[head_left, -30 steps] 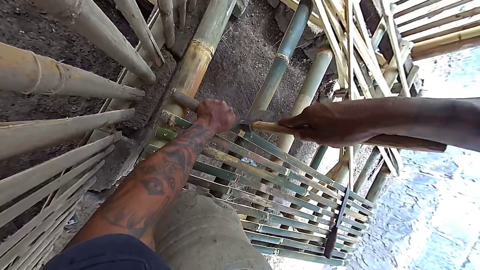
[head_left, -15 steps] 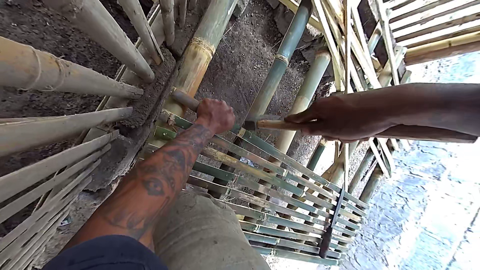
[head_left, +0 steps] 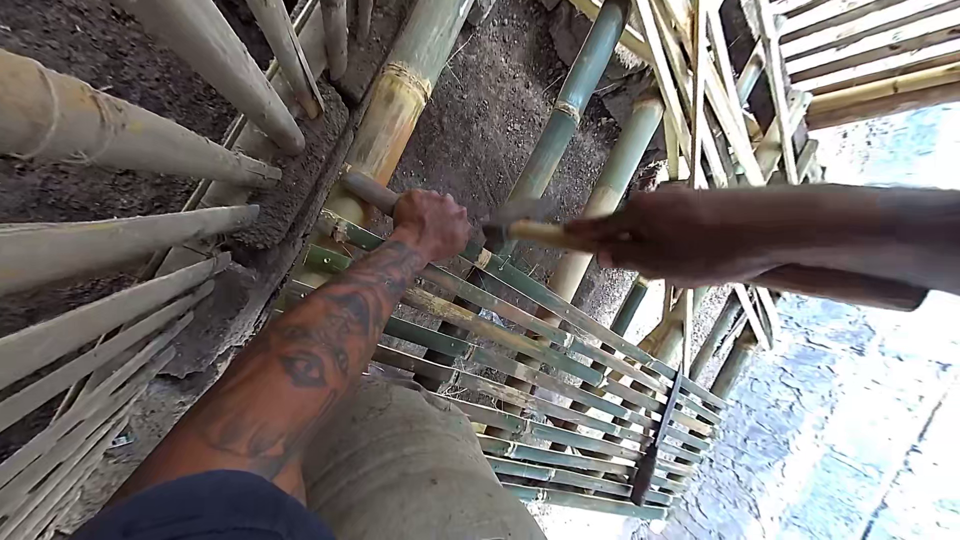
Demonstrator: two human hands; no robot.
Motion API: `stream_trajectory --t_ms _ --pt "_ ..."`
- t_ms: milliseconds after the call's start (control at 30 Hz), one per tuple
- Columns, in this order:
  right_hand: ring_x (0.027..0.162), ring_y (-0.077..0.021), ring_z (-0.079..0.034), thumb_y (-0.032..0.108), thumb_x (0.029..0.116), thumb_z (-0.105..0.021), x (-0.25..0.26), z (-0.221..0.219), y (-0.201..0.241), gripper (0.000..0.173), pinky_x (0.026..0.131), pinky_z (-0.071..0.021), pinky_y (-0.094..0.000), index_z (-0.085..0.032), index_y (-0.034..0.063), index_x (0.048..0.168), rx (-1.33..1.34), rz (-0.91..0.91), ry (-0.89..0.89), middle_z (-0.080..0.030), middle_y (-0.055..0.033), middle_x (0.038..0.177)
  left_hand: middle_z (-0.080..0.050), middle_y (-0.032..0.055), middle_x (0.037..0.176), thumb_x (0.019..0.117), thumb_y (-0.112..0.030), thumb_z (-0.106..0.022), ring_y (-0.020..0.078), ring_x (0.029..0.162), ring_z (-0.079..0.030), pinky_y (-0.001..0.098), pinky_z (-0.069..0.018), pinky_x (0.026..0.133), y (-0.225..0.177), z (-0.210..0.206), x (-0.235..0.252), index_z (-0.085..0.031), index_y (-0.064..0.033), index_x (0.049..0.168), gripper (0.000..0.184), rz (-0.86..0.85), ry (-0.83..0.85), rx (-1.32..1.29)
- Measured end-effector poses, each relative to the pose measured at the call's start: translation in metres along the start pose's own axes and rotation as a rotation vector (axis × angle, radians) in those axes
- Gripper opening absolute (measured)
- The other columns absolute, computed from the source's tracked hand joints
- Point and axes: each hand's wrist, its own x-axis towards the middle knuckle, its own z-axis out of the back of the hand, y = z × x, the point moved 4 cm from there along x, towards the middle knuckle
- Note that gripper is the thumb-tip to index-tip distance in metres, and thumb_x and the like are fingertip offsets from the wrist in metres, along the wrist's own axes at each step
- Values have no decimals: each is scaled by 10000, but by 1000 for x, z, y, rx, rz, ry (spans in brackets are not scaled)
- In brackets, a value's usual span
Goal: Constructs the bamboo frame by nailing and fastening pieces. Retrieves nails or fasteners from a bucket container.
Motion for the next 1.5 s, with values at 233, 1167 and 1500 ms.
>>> stream_trajectory --t_ms 233,1167,1500 --pt "426 -120 -500 253 1105 -465 -15 -13 -56 445 399 -442 -262 -489 318 1544 395 -169 35 -579 -61 653 -660 181 767 1043 -396 -343 391 779 -690 558 -480 612 0 -1 -1 -620 -49 774 519 10 -22 -4" --pt "813 -335 -733 217 930 -643 38 -315 -86 588 760 -593 -549 -549 30 1479 643 44 -729 -753 -184 1016 -655 225 771 1052 -401 -305 442 791 -693 592 -477 594 0 -6 6 -600 -13 750 573 37 -5 132" --pt "787 -298 -728 210 942 -624 63 -290 -57 550 735 -602 -503 -570 23 1457 673 151 -787 -753 -159 992 -647 225 744 1044 -396 -303 441 775 -693 583 -471 584 1 -6 6 -574 -17 714 570 40 -52 172"
